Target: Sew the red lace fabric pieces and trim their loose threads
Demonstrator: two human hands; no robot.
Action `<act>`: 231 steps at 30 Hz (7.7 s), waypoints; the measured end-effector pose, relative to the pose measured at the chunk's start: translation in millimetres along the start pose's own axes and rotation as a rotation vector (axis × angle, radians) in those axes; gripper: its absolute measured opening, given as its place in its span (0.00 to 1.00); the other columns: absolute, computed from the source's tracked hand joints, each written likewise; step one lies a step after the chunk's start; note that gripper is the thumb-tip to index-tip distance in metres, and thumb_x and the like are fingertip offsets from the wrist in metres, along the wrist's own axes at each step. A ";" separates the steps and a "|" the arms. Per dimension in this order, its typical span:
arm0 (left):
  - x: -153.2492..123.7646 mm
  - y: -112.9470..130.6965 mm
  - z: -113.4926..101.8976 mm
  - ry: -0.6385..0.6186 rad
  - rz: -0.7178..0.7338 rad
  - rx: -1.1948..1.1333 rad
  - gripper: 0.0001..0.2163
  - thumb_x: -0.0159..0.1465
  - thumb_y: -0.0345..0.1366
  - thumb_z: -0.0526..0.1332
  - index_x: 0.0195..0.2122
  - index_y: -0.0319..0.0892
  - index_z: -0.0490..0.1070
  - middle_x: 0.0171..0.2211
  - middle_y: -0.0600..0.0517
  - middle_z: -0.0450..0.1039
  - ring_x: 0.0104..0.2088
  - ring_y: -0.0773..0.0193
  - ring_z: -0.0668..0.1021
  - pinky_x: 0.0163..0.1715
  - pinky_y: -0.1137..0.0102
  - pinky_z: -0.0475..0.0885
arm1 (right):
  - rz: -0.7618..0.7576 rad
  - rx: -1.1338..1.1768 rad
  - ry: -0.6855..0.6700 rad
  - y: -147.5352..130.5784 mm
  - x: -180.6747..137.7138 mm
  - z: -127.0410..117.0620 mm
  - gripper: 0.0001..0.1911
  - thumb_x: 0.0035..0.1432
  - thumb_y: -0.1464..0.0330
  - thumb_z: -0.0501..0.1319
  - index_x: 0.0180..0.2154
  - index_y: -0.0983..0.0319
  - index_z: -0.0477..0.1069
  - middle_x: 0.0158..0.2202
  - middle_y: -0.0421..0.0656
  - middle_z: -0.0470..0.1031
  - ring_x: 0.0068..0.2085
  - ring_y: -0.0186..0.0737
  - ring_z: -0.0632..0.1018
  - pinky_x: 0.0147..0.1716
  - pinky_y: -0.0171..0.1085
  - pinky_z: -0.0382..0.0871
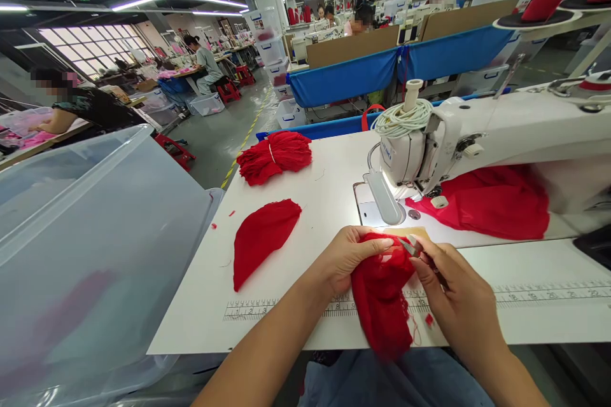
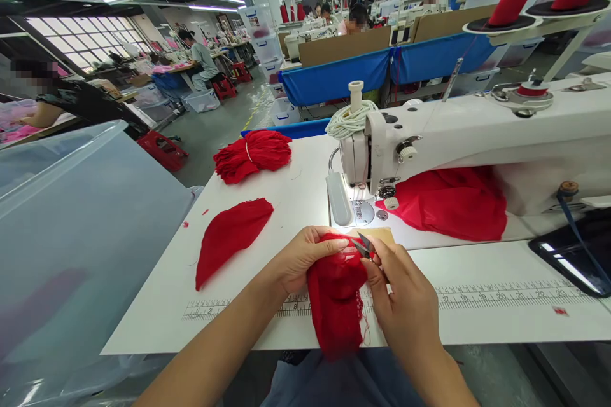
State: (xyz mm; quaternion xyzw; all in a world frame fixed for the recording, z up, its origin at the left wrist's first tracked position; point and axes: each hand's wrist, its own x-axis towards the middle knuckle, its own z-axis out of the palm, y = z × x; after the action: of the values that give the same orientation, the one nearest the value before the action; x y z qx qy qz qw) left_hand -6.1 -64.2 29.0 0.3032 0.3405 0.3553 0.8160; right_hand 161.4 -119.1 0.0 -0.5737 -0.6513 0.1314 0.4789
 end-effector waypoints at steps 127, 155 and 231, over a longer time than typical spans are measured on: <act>-2.3 -4.0 7.5 0.110 0.271 0.644 0.07 0.57 0.34 0.63 0.28 0.36 0.77 0.25 0.53 0.71 0.28 0.68 0.69 0.29 0.73 0.62 | -0.404 -0.382 -0.022 -0.8 6.3 -6.8 0.16 0.69 0.62 0.52 0.47 0.65 0.72 0.30 0.43 0.74 0.31 0.39 0.73 0.28 0.36 0.60; -2.9 -3.4 8.0 0.079 0.258 0.665 0.08 0.55 0.34 0.61 0.27 0.36 0.78 0.25 0.51 0.71 0.28 0.66 0.69 0.27 0.73 0.61 | -0.397 -0.335 -0.104 2.1 11.8 -9.2 0.16 0.69 0.59 0.51 0.42 0.61 0.73 0.25 0.40 0.70 0.29 0.39 0.71 0.25 0.36 0.59; -4.4 4.6 3.0 0.066 0.104 0.281 0.16 0.45 0.42 0.76 0.28 0.36 0.77 0.25 0.52 0.74 0.26 0.70 0.73 0.29 0.75 0.66 | 0.421 0.496 -0.253 0.0 19.5 -5.9 0.16 0.56 0.55 0.63 0.28 0.60 0.70 0.26 0.38 0.66 0.28 0.34 0.67 0.26 0.32 0.64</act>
State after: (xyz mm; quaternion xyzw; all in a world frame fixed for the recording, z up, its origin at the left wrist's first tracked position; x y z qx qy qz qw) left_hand -7.8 -65.8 35.6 0.4199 0.3975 0.3557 0.7343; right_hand 168.3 -104.3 12.2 -0.5408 -0.5213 0.4517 0.4815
